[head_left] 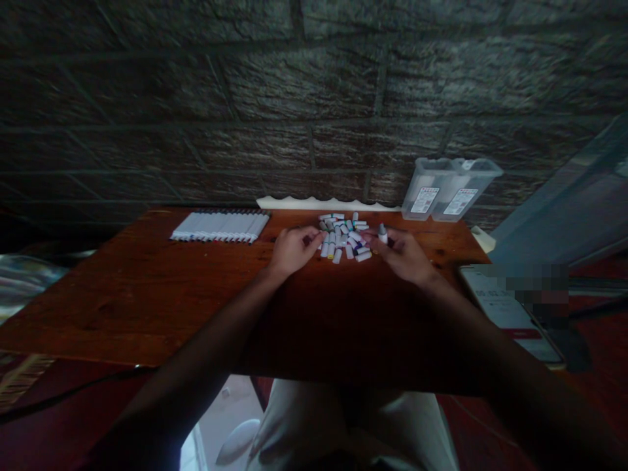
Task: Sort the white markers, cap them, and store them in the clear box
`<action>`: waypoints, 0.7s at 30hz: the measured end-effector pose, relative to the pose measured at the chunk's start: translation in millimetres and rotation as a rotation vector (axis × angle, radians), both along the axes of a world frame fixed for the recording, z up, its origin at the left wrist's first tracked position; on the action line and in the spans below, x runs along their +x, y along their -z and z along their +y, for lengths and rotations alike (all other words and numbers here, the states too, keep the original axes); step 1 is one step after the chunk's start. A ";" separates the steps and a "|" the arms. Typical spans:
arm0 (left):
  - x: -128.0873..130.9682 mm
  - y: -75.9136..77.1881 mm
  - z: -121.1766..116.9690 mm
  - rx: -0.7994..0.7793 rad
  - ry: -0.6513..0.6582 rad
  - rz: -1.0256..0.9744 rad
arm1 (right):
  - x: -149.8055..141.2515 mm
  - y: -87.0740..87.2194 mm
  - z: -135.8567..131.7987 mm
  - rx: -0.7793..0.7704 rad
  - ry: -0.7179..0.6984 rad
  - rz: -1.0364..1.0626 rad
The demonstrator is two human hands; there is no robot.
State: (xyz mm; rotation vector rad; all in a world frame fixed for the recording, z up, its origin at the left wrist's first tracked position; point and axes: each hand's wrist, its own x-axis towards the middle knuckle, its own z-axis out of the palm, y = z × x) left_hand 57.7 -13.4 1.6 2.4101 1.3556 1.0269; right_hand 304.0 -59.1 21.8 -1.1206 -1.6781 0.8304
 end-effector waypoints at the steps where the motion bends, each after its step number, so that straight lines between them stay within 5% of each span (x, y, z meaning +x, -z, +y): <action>1: -0.2 -0.1 0.4 -0.003 -0.005 0.000 | -1.2 2.5 1.9 -0.062 -0.021 0.088; 6: -0.4 -2.8 1.2 0.137 -0.093 -0.030 | -10.7 9.3 3.9 -0.145 0.028 0.376; 11: 0.3 4.6 1.9 0.159 -0.240 0.023 | -15.4 10.9 -2.0 -0.187 0.058 0.298; 21: 3.5 15.4 2.4 0.131 -0.250 0.009 | -29.6 15.0 3.6 -0.138 0.048 0.301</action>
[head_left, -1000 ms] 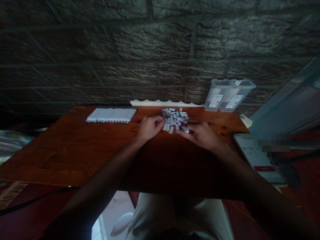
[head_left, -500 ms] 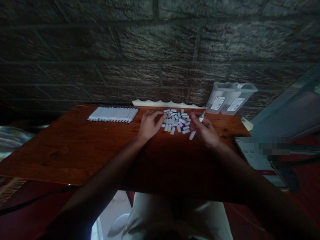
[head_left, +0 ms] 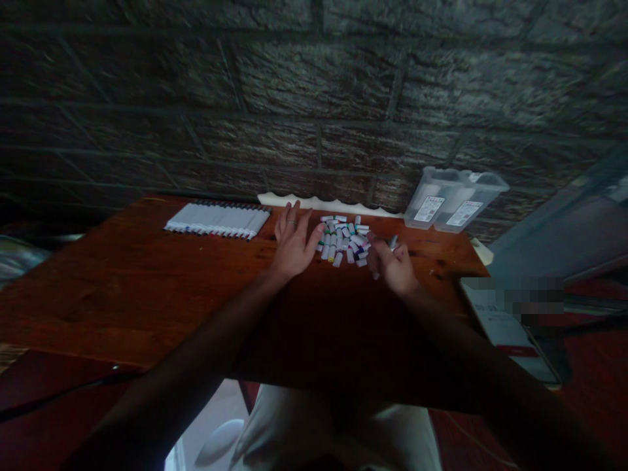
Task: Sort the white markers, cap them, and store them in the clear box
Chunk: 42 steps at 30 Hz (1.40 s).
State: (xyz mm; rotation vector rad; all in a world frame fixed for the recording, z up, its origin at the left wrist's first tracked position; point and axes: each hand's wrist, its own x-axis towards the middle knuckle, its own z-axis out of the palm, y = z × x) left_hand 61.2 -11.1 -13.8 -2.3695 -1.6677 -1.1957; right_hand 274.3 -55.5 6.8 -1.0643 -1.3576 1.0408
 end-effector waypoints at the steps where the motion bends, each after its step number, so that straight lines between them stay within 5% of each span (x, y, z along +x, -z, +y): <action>1: 0.9 -0.9 -1.2 0.010 -0.005 0.004 | -0.3 1.1 1.0 0.008 -0.007 0.004; 12: -1.5 -3.9 -0.9 0.031 -0.040 -0.005 | 6.8 0.6 -10.4 0.124 0.042 -0.244; 17: -7.2 -7.6 0.5 0.050 -0.047 -0.052 | 26.8 0.2 -3.0 0.247 0.236 -0.506; 22: -9.7 -13.8 1.0 0.091 -0.045 -0.083 | 36.3 -6.7 -1.3 0.300 0.176 -0.661; 31: -2.9 -24.3 -9.9 0.073 0.330 -0.080 | 20.7 1.9 -9.0 0.220 -0.036 -0.439; 42: -0.5 -23.5 -12.3 0.207 0.412 -0.087 | 16.8 -4.0 -6.3 -0.019 0.079 -0.182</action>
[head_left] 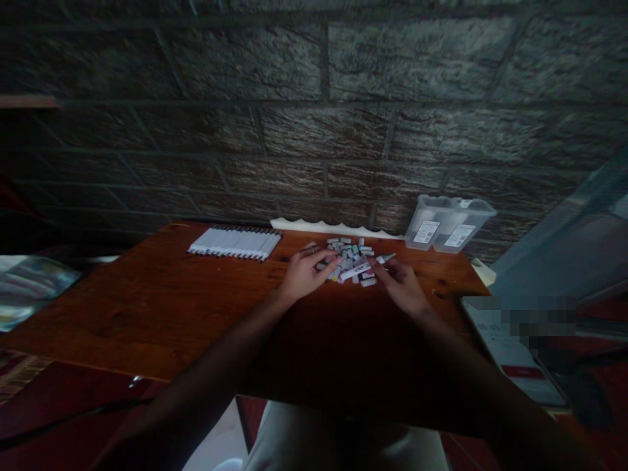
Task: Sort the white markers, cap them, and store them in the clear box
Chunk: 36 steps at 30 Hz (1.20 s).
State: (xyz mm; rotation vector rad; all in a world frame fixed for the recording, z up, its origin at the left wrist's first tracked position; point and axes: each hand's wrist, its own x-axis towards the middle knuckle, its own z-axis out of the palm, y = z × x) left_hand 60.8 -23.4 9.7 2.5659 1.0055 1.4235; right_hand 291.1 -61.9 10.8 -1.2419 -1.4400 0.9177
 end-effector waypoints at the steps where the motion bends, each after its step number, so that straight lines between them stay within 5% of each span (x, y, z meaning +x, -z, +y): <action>1: 1.2 1.1 -0.9 0.004 0.038 0.010 | -0.3 -2.8 -1.3 -0.031 -0.006 0.022; 5: 7.1 4.0 -7.8 -0.047 0.201 0.093 | -2.8 -8.8 -6.8 -0.041 -0.147 0.069; 9: 6.3 4.7 -7.6 -0.179 0.135 0.001 | -4.9 -0.5 -5.3 0.115 -0.226 -0.057; 12: 1.9 4.6 2.2 -0.350 0.048 -0.257 | -3.6 11.8 1.0 0.369 -0.134 -0.409; 15: 0.3 3.1 13.1 -0.553 0.099 -0.573 | -0.2 22.0 7.1 0.520 -0.168 -0.691; 23: 5.8 -11.3 10.0 -1.059 0.452 -1.201 | -6.3 25.3 8.4 0.516 -0.159 -0.841; 28: 4.7 -18.5 4.5 -1.170 0.454 -1.355 | -13.3 22.7 7.2 0.465 -0.115 -0.684; 36: 4.9 -23.0 5.4 -1.196 0.392 -1.461 | -9.4 13.5 0.0 0.056 -0.204 0.077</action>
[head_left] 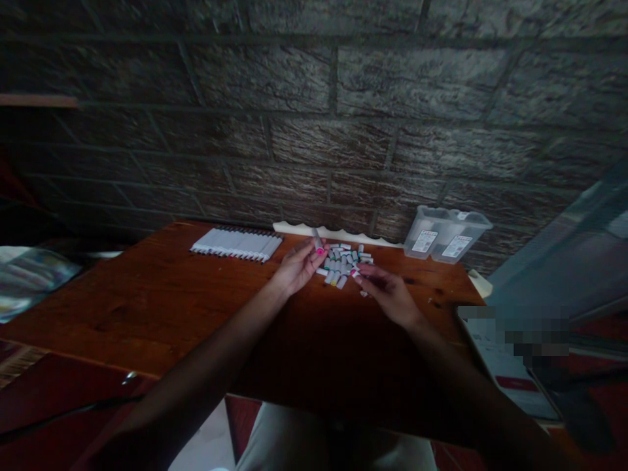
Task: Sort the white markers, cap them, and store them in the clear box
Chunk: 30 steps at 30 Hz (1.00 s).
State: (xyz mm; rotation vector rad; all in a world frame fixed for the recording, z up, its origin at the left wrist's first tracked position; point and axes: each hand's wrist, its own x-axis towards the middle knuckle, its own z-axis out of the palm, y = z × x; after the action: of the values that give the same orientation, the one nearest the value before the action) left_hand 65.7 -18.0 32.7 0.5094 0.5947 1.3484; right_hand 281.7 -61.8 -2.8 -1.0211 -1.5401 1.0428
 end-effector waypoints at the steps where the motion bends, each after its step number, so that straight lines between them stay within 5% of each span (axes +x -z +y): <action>1: -0.2 -0.4 -0.2 0.001 0.006 0.003 | -1.0 -2.1 -1.4 -0.035 -0.007 0.043; 16: 0.7 1.0 -4.5 0.284 0.200 0.167 | -3.2 -17.7 -11.5 0.136 -0.018 0.050; 25: 7.7 8.7 -16.4 0.644 0.298 0.789 | 0.9 -28.5 -7.1 0.042 0.223 0.247; 30: 8.7 12.0 -17.1 0.716 0.242 0.938 | 7.5 -35.6 -7.6 0.070 0.300 0.270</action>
State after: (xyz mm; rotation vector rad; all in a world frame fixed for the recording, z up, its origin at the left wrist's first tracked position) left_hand 74.4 -35.1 20.7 1.7910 0.7475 1.0074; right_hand 289.2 -69.4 32.8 -0.9828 -1.1561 0.8706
